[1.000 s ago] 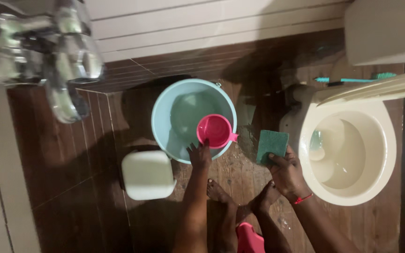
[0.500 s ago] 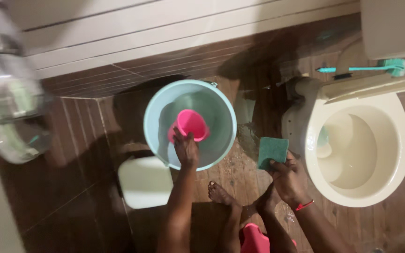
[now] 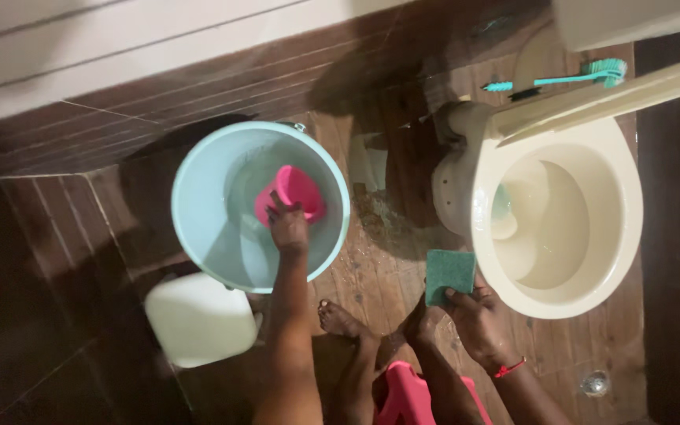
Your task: The person cleans the bathroom by applying liquid to a sponge and scrubbing the toilet, showerhead, and wall tiles.
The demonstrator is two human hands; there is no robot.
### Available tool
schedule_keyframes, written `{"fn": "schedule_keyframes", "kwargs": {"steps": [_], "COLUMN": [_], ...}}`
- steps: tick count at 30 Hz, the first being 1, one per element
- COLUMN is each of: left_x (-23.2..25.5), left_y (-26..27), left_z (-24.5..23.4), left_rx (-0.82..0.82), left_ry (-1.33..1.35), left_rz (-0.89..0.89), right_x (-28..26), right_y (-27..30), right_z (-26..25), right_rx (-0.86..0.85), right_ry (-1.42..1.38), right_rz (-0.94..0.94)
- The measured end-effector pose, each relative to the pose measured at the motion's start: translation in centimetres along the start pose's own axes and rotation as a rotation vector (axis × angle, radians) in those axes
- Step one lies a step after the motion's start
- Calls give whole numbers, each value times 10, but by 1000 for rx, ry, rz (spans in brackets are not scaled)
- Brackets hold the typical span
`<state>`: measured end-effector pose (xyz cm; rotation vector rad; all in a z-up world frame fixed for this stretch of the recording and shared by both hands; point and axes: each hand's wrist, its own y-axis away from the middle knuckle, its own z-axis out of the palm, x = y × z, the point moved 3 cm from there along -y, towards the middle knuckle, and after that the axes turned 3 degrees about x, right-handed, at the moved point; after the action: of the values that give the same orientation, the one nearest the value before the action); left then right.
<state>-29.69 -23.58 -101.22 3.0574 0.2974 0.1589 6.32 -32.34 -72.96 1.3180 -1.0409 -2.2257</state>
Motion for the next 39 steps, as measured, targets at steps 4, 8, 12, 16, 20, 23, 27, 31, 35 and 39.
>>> {"fn": "schedule_keyframes", "kwargs": {"steps": [4,8,12,16,20,23,27,31,35,39], "left_x": [-9,7,40,89,157,213,312,402,451,472], "left_y": [15,31,58,84,92,103,95,95,90,87], "left_z": [-96,-219,-342,-447,-538,-627,-736,-799,-841,-862], "left_rx": [412,166,175,233,132,42,45,-48,-120,-4], "left_ry": [333,302,441,431,512,456,192,-45,-215,-226], "left_rz": [14,-4,159,357,516,659,868,932,889,886], "right_x": [-20,-47,-96,-158,-221,-266,-315,-349,-394,-433], "right_y": [16,47,83,124,141,146,147,157,167,140], "right_z": [-10,-12,-1,6,12,13,14,21,26,13], "right_rx": [-1,-19,-2,22,-36,34,-95,-198,-246,-382], "right_ry": [-21,-96,-80,-69,-83,73,-24,-48,-328,-521], "right_rz": [-15,-53,-46,-129,-297,-382,-310,-208,-124,-115]}}
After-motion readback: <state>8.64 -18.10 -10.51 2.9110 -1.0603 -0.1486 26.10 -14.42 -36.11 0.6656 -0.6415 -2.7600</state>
